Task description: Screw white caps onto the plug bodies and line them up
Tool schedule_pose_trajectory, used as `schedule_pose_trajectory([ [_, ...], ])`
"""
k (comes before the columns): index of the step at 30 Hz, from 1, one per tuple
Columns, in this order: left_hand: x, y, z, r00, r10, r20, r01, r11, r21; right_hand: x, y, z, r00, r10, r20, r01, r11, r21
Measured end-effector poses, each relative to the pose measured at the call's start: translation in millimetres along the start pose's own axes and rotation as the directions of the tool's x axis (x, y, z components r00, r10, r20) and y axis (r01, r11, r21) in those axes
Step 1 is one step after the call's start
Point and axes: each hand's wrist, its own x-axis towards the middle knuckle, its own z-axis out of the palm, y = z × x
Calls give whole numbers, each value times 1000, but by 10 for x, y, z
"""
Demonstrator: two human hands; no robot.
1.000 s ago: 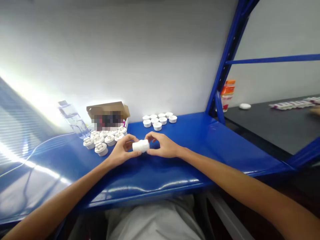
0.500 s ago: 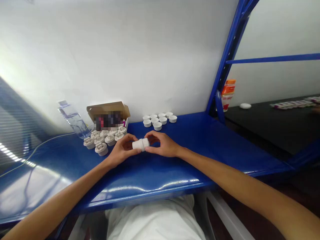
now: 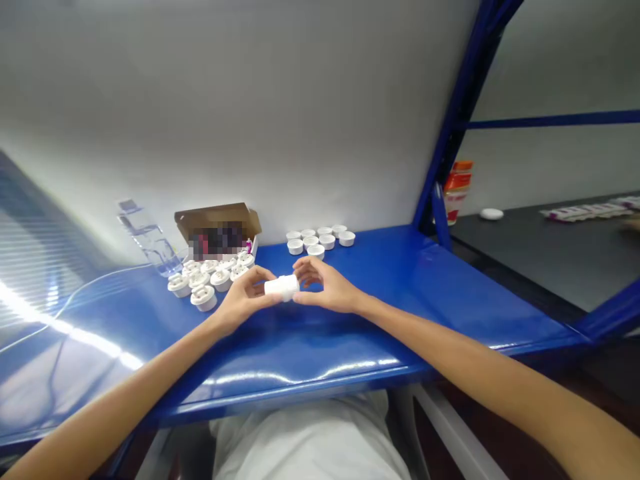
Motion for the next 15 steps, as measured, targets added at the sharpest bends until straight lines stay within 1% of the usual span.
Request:
schedule_pose_trajectory([
  [4,-8,4,8,1000,-3,5,3,1000,0,-2,1,-6,1000,12,17,-11,1000,-19],
  [8,-14,11,17,1000,-12,-6,12,1000,-5,3,-18,1,1000,17,3,-17,1000,-15],
  [12,-12,11,15,1000,-14,-13,14,1000,1,7,-42,11,999,53,2,-53,998,-31],
  [15,-14,-1,10,1000,-5,0,5,1000,15,5,-50,15,999,43,0,-43,998,-34],
])
